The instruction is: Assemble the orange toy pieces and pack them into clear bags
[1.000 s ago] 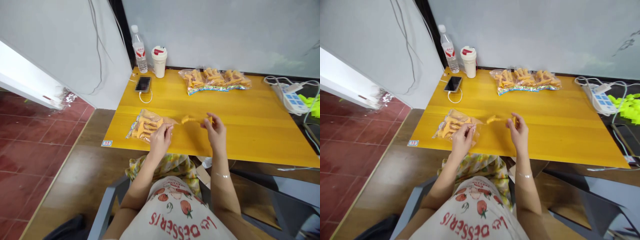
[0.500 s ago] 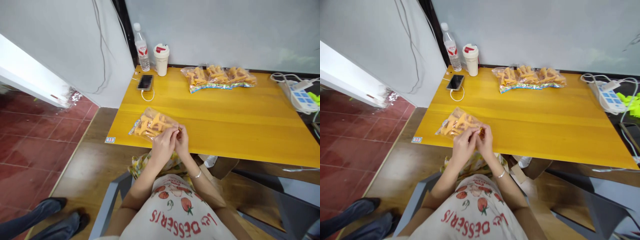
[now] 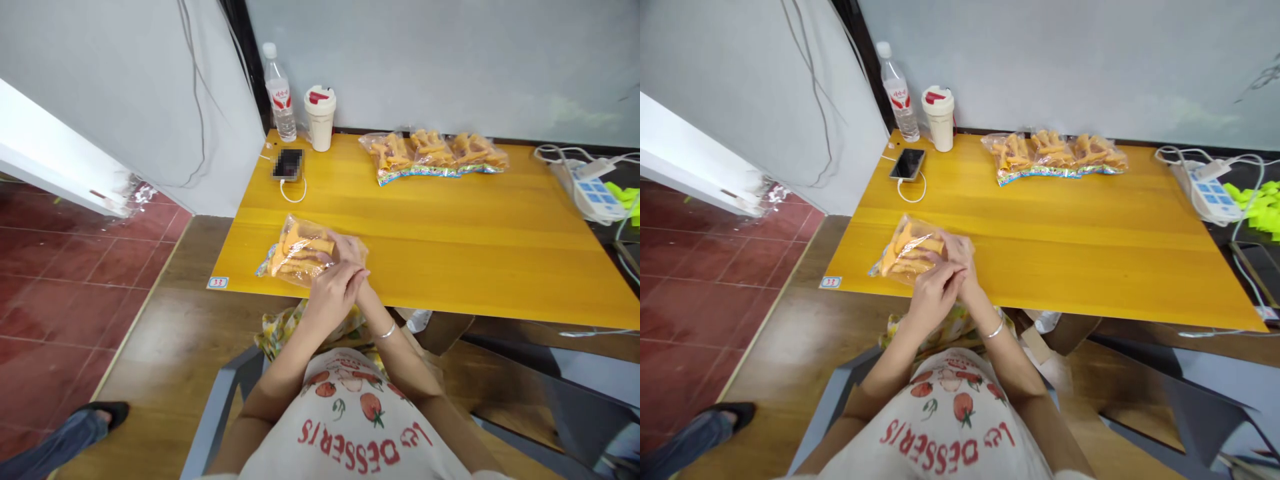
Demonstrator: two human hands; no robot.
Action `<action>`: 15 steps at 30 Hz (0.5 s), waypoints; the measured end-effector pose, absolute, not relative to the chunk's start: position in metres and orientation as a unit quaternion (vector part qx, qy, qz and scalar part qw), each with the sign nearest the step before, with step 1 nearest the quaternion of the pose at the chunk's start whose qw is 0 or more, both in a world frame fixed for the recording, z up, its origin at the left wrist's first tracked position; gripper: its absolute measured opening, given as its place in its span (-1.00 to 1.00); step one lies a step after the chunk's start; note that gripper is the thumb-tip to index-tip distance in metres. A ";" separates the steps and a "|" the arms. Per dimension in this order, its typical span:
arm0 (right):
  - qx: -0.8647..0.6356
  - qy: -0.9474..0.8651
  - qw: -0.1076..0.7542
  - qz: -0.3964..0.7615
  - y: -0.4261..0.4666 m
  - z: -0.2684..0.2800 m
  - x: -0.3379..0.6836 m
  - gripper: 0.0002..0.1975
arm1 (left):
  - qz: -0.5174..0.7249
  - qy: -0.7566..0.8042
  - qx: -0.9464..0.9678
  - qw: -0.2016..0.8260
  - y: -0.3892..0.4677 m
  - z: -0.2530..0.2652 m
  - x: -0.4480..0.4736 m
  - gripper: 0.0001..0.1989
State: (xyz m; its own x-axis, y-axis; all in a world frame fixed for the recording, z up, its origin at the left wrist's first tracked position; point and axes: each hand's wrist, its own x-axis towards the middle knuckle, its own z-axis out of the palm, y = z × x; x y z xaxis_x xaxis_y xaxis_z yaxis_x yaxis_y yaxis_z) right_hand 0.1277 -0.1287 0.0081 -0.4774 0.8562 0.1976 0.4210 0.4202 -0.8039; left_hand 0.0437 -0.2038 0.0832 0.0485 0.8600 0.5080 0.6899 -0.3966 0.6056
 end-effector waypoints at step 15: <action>-0.557 -0.651 0.368 0.362 -0.161 0.024 0.212 -0.40 | 0.192 0.640 0.744 0.004 -0.161 0.044 -0.016 -0.46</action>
